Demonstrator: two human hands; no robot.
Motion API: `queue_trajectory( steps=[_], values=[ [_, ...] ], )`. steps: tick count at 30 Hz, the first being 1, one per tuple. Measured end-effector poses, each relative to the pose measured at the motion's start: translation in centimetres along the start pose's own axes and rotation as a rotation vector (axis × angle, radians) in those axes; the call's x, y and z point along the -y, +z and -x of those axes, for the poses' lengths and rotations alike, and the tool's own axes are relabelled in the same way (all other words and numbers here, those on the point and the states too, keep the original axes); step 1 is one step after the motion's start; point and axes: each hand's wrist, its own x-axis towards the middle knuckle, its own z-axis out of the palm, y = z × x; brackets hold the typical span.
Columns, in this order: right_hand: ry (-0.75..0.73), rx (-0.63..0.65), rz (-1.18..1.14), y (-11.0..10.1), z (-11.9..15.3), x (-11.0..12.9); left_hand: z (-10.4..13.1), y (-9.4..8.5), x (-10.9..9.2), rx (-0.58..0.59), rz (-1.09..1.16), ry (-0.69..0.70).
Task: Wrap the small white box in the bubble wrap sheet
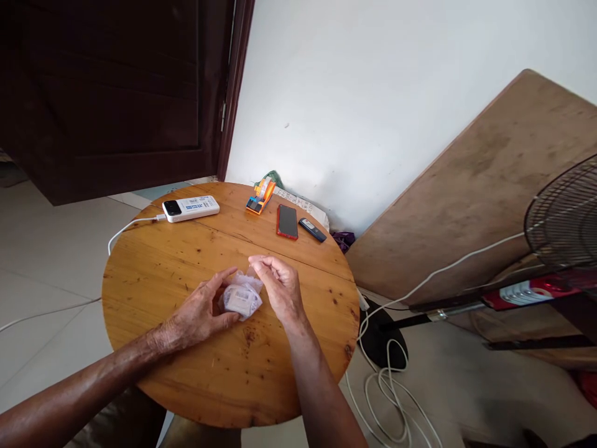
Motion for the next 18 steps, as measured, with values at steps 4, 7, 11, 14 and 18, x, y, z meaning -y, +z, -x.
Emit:
queue_trajectory(
  steps=[4, 7, 11, 14, 18],
  values=[
    [0.024, -0.027, -0.038, 0.2, -1.7, -0.9, -0.1, -0.2, 0.2, -0.026, -0.040, 0.093],
    [0.057, -0.130, -0.106, 0.6, -2.8, -2.5, 0.0, -0.2, 0.3, -0.012, -0.050, 0.162],
    [0.120, -0.211, -0.162, 0.6, -3.3, -4.5, 0.2, -0.4, 0.1, 0.007, -0.008, 0.162],
    [0.140, -0.222, -0.177, 0.3, -3.3, -5.2, 0.2, -0.9, -0.5, 0.011, 0.060, 0.092],
    [0.141, -0.230, -0.210, 0.2, -3.5, -5.6, 0.0, -1.7, -1.1, 0.007, 0.202, 0.076]
  ],
)
